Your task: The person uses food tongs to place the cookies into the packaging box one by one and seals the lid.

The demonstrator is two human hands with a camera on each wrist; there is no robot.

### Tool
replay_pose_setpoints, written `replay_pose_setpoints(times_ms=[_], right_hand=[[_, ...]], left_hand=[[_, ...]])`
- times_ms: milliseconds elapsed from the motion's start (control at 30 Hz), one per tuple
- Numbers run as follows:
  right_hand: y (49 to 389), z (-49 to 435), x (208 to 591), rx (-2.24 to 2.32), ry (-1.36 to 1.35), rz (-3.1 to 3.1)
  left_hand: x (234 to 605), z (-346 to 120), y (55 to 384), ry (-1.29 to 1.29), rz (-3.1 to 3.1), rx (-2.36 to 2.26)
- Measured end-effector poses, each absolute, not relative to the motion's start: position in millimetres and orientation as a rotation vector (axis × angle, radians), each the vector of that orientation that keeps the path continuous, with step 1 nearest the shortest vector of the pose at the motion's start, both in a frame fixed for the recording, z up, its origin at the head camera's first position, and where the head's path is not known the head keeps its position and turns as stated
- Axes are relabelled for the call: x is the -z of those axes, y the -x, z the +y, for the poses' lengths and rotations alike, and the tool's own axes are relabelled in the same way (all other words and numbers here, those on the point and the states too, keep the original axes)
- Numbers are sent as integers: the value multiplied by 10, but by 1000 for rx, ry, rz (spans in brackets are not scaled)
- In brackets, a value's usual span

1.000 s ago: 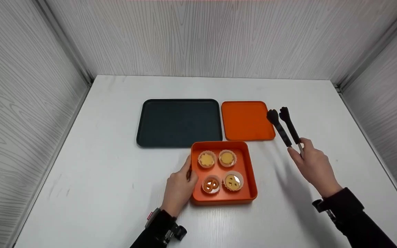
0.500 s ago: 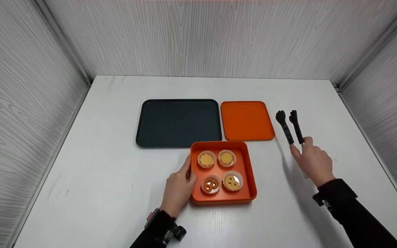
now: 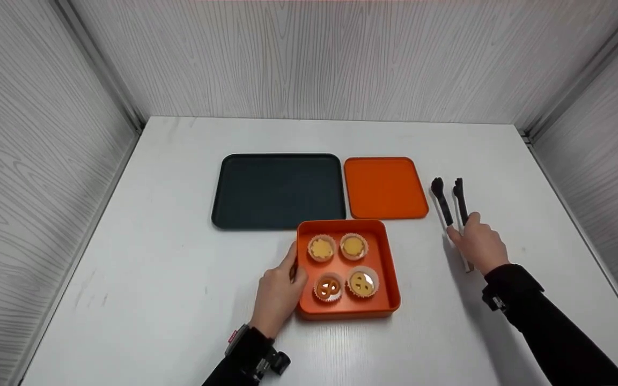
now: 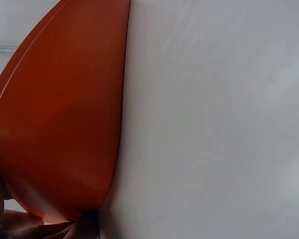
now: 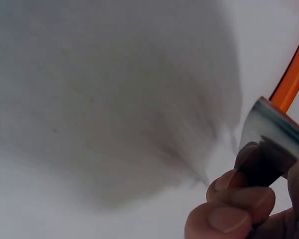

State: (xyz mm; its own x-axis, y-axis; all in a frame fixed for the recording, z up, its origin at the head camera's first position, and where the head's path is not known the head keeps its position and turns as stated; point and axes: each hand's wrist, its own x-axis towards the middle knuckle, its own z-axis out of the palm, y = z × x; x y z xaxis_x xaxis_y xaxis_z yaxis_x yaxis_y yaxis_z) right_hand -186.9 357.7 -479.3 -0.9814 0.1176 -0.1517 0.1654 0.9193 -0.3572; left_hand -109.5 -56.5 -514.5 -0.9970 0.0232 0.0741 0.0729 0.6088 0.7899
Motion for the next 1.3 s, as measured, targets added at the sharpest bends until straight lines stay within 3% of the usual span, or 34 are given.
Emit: replay_pose_setpoints(times_ms=[700,1300], right_hand=[[1936,3603,4918,587,-281,2896],[1916,3484,4770,399,16,3273]], left_hand=[[5159,-567,1099,87,-2795,1327],[5163,-573,1103,116,-2769,1331]])
